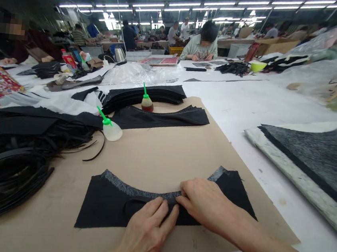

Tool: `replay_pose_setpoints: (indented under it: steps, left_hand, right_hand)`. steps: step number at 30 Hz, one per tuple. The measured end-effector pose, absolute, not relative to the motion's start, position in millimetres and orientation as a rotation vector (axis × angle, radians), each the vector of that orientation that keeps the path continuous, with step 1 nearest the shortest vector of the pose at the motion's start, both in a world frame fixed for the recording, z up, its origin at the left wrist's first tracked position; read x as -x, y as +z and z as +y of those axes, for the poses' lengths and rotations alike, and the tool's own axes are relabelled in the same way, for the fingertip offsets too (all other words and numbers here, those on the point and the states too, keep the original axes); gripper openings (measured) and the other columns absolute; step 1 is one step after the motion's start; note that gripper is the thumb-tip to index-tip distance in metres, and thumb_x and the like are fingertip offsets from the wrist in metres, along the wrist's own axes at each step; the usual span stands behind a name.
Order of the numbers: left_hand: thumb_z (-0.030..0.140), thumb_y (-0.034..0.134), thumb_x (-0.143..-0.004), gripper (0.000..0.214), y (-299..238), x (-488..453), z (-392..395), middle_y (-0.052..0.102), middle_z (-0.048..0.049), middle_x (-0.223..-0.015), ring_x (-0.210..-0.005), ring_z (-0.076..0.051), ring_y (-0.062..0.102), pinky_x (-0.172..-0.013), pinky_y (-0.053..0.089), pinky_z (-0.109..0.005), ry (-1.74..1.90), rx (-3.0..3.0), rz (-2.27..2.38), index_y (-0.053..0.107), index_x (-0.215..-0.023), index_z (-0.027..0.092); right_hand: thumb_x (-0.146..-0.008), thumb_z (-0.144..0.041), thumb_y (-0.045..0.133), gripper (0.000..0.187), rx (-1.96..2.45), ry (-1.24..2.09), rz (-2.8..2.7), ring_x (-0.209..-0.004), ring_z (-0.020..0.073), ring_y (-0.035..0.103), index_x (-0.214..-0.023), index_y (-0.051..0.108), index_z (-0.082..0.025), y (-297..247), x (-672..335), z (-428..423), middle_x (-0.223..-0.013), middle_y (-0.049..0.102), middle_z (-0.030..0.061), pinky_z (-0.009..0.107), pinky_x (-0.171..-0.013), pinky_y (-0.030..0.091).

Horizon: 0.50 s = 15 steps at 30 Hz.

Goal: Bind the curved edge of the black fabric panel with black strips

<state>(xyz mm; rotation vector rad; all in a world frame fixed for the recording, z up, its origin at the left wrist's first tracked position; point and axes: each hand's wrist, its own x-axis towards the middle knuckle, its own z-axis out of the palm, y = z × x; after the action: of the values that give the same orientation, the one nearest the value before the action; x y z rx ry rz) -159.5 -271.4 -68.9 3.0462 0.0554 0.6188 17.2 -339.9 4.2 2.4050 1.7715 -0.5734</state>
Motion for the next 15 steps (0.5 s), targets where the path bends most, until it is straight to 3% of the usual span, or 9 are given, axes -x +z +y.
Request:
replay_pose_setpoints:
  steps: [8, 15]
  left_hand:
    - [0.018, 0.039, -0.093, 0.041, -72, 160, -274, 0.063, -0.0107, -0.112, -0.106, -0.025, 0.059, -0.093, 0.050, -0.034, 0.550, -3.069, 0.078, 0.051, -0.132, 0.014]
    - [0.015, 0.036, -0.092, 0.041, -70, 159, -276, 0.064, -0.0100, -0.111, -0.105, -0.024, 0.058, -0.093, 0.048, -0.032, 0.558, -3.102, 0.091, 0.051, -0.130, 0.013]
  right_hand:
    - [-0.083, -0.022, 0.056, 0.018, -2.351, -0.563, 1.814, -0.076, 0.0299, 0.069, -0.075, 0.070, -0.015, 13, -19, -332, -0.074, 0.071, 0.0142, 0.032, -0.062, 0.047]
    - [-0.084, -0.026, 0.059, 0.018, -2.397, -0.572, 1.753, -0.078, 0.0296, 0.069, -0.076, 0.071, -0.015, 3, -24, -335, -0.074, 0.071, 0.0138, 0.031, -0.063, 0.046]
